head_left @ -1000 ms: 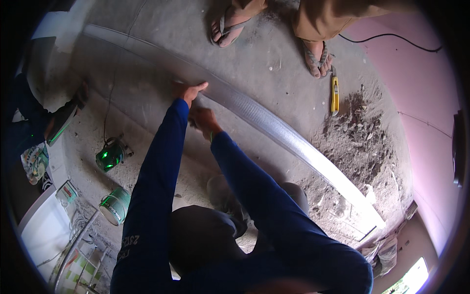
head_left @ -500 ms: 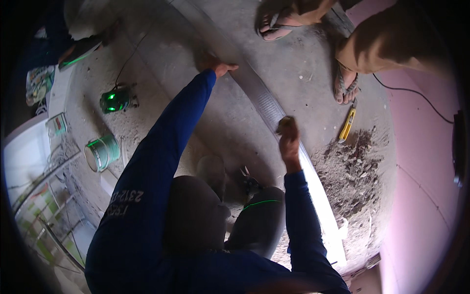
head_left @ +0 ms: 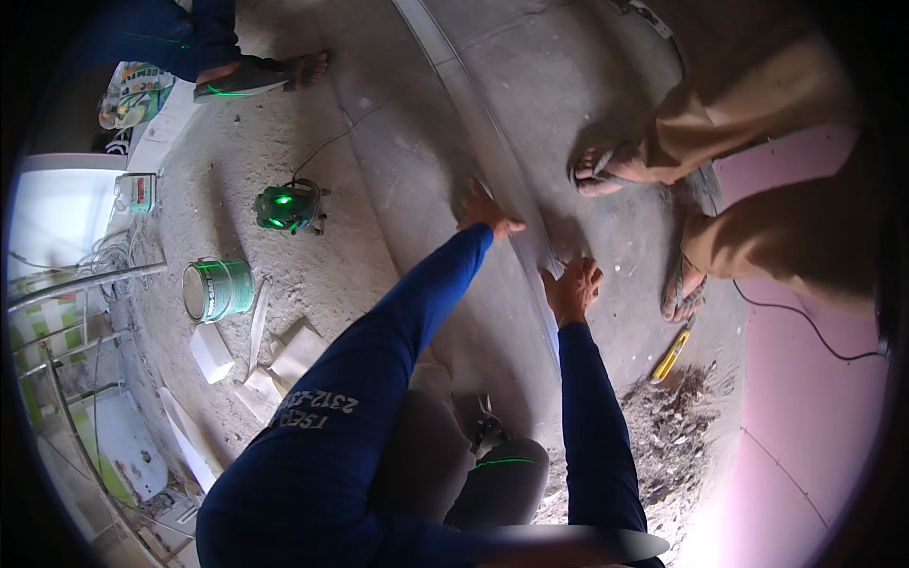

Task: The person positions a long metal trim piece along the base of a wall, aligns it with a laser level, and measures the floor area with a tape measure. The person adjusts the trim and repositions it several times while another person stands nearby.

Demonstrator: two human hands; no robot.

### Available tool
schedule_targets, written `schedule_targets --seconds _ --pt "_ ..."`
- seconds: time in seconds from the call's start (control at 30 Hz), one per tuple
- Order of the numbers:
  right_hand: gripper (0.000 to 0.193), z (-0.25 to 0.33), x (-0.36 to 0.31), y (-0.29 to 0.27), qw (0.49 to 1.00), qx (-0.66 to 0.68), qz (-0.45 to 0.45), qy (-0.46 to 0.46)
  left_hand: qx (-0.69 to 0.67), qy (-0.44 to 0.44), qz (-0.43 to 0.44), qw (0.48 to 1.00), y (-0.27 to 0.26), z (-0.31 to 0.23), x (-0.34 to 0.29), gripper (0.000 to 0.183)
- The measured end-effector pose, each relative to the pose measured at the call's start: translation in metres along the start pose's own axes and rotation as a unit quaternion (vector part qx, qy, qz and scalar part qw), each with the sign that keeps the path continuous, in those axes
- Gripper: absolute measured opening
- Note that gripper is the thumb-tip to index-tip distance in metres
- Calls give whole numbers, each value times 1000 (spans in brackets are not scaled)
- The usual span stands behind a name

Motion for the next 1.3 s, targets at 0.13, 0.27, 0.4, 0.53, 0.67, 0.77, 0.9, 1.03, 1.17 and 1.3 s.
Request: schedule_targets --seconds 0.13,0.27,0.4,0.53,0.67,0.77,0.9,1.03,1.17,1.3 --pt "67 -2 5 6 1000 -26 11 -12 -65 -102 42 992 -19 -2 -17 143" --pt "62 -5 11 11 998 -52 17 -35 -70 -113 60 989 -28 -1 -21 138" --pt "62 -2 16 17 993 -45 15 -109 -170 -111 52 978 -32 11 -30 140" --pt "64 -6 18 20 993 -76 53 -69 -206 -74 -18 976 -53 43 -58 133" --pt "67 0 15 8 995 -66 75 -3 -138 -34 -18 990 -86 76 -77 123" --pt "72 8 17 0 995 -58 83 14 -47 7 -18 999 -119 78 -68 117" --pt "74 11 17 -5 995 -61 74 21 158 103 -69 980 -172 52 -33 113" --pt "73 8 17 -4 990 -95 100 31 244 116 -142 952 -233 31 -14 101" --pt "77 11 21 -2 991 -61 118 34 267 132 -106 949 -247 12 -10 95" --pt "79 3 19 5 992 -63 105 31 275 196 -145 930 -199 -13 1 101"
Point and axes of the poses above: each hand's wrist, its own x-axis towards the middle knuckle, its own y-axis out of the palm, z = x × y, the point moved 6 cm from there along x, towards the middle knuckle, and after that the axes turned 14 degrees about -z, right-handed, at the moved point
